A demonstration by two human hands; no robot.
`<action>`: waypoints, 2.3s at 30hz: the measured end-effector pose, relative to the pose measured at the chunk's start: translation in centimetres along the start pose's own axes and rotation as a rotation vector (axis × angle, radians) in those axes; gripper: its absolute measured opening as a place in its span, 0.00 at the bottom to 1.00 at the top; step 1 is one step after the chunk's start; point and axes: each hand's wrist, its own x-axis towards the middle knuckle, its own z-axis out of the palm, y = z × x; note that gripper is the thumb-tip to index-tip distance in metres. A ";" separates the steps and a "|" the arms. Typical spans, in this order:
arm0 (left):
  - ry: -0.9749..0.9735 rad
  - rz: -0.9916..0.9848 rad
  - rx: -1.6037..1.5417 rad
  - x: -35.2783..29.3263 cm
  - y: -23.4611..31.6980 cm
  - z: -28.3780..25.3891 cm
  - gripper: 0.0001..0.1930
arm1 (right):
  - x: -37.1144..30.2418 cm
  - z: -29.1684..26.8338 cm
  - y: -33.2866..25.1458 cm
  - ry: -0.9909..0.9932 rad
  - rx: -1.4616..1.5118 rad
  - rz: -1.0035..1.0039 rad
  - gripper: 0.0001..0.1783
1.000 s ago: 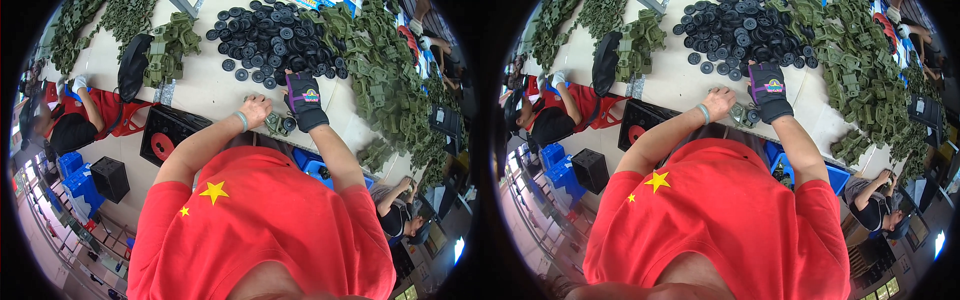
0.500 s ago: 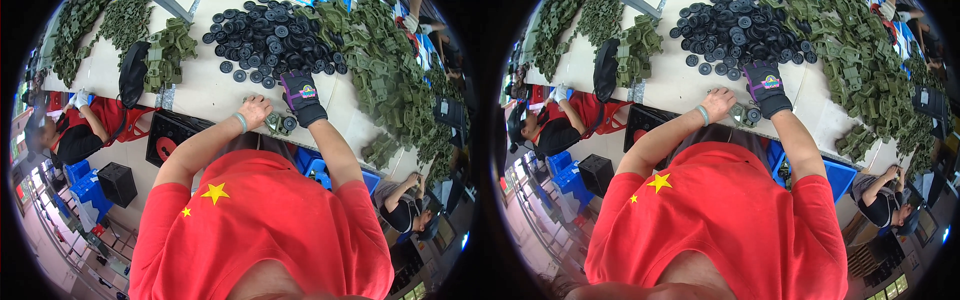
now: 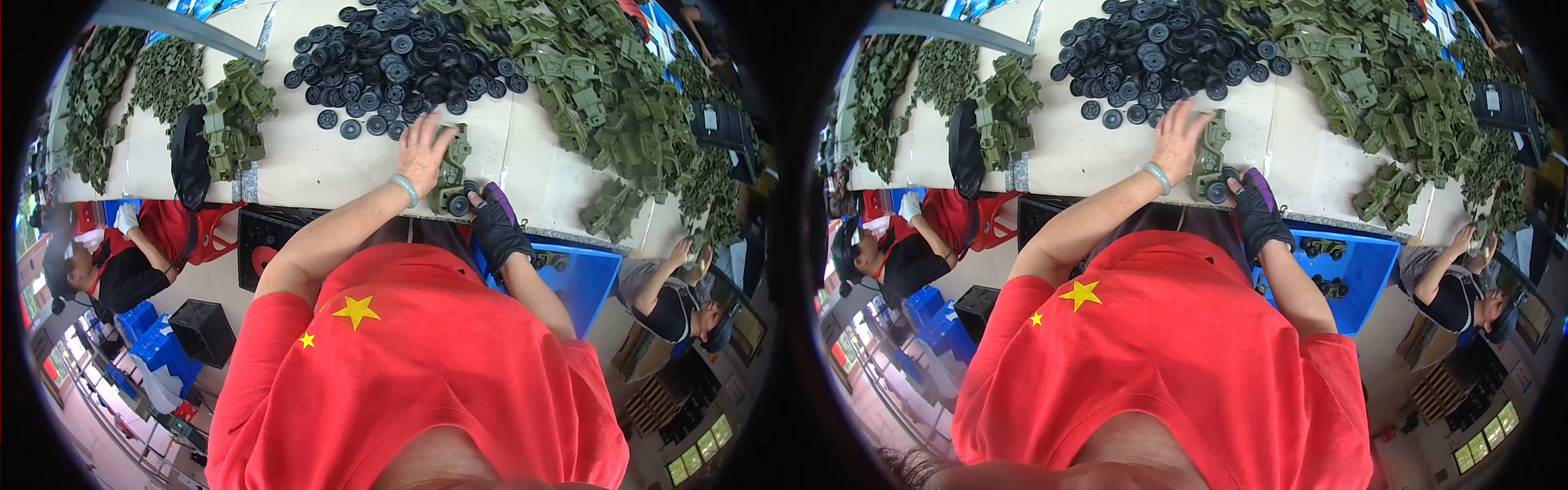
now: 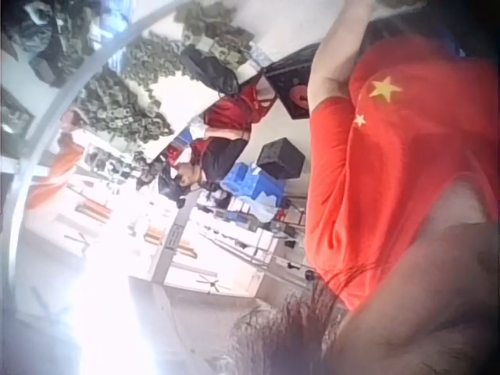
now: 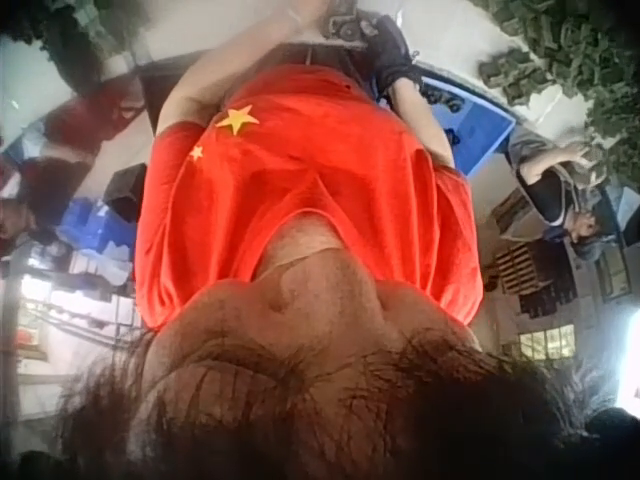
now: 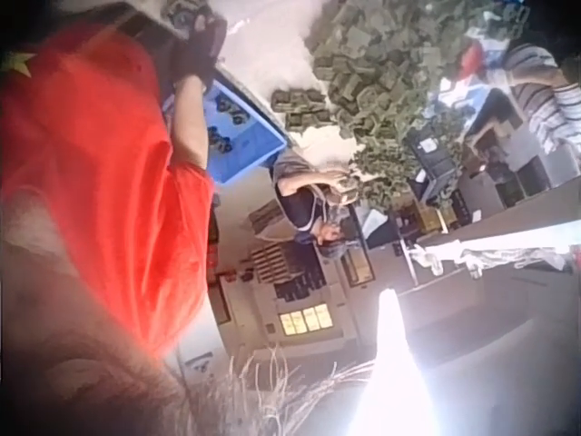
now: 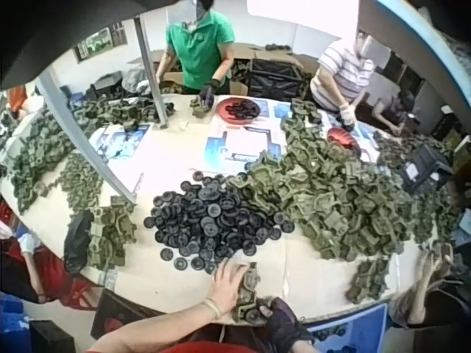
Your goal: The person assembles toy tank components by hand, sorting plastic parts, toy wheels, and toy tank chassis at a factory workbench.
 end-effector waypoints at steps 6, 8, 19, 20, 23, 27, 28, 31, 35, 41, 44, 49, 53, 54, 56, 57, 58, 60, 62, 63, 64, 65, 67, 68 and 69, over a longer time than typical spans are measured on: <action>-0.164 -0.429 -0.443 -3.0 3.1 -0.2 0.50 | -1.0 -0.2 -1.3 -0.045 -0.224 -0.179 0.12; -0.293 -0.475 -0.396 -3.7 2.5 1.5 0.57 | -1.9 -0.2 -3.6 0.085 -0.197 -0.159 0.15; -0.347 -0.380 -0.228 -3.0 2.7 1.0 0.55 | 3.3 0.6 -8.4 0.048 -0.392 -0.406 0.17; -0.345 -0.377 -0.238 -3.0 2.7 1.0 0.54 | 4.7 0.0 -7.0 0.080 -0.524 -0.564 0.16; -0.355 -0.374 -0.246 -3.1 2.7 0.4 0.54 | 4.0 0.6 -7.7 0.087 -0.543 -0.470 0.15; -0.409 -0.388 -0.250 -3.3 2.5 0.1 0.56 | 4.2 0.9 -6.3 0.077 -0.503 -0.497 0.16; -0.403 -0.388 -0.252 -3.5 2.4 0.3 0.56 | 3.7 1.6 -6.5 0.086 -0.362 -0.467 0.15; -0.411 -0.394 -0.252 -3.4 2.4 0.1 0.56 | 3.0 1.9 -7.1 0.093 -0.238 -0.401 0.14; -0.407 -0.384 -0.250 -3.6 2.2 0.4 0.56 | 3.2 1.7 -7.2 0.076 -0.242 -0.369 0.15; -0.410 -0.373 -0.281 -3.4 2.2 0.1 0.56 | 4.2 0.9 -6.6 0.059 -0.297 -0.419 0.13; -0.435 -0.382 -0.273 -3.3 2.2 -0.2 0.55 | 4.3 0.6 -8.3 0.038 -0.643 -0.537 0.13; -0.391 -0.368 -0.263 -3.3 2.5 -0.1 0.54 | 4.7 0.7 -6.6 0.135 -0.635 -0.605 0.16; -0.381 -0.369 -0.271 -3.6 2.1 0.2 0.55 | 4.0 0.6 -8.7 0.225 -0.224 -0.331 0.18; -0.381 -0.374 -0.270 -3.7 2.1 0.2 0.55 | 4.6 0.4 -9.2 0.291 -0.304 -0.436 0.17; -0.384 -0.363 -0.281 -3.4 2.1 0.1 0.54 | 6.6 0.5 -10.4 0.276 -0.521 -0.695 0.15; -0.385 -0.366 -0.280 -3.4 2.1 0.1 0.54 | 7.6 0.7 -11.2 0.241 -0.737 -0.957 0.14; -0.389 -0.369 -0.272 -3.3 2.1 0.2 0.53 | 7.4 2.1 -12.8 0.180 -0.831 -1.069 0.13; -0.393 -0.371 -0.264 -3.4 1.9 0.7 0.52 | 8.6 4.1 -13.0 -0.071 -1.078 -1.160 0.13; -0.348 -0.308 -0.241 -3.9 1.4 2.0 0.49 | 9.2 4.9 -12.6 -0.208 -1.171 -1.245 0.13; -0.348 -0.310 -0.241 -3.9 1.3 2.1 0.49 | 8.8 5.3 -13.4 -0.328 -1.260 -1.214 0.13; -0.386 -0.307 -0.249 -3.9 1.2 2.3 0.49 | 8.6 5.6 -13.8 -0.447 -1.347 -1.179 0.14; -0.424 -0.302 -0.257 -4.0 1.1 2.4 0.50 | 8.8 5.9 -13.7 -0.447 -1.348 -1.176 0.14; -0.401 -0.286 -0.274 -4.0 1.0 2.2 0.49 | 9.3 6.3 -13.5 -0.331 -1.391 -1.067 0.13; -0.392 -0.273 -0.291 -3.9 0.9 2.1 0.48 | 10.3 6.0 -12.5 -0.205 -1.252 -1.045 0.13; -0.381 -0.264 -0.310 -3.8 1.0 2.0 0.47 | 10.7 6.2 -11.9 -0.204 -1.256 -1.042 0.13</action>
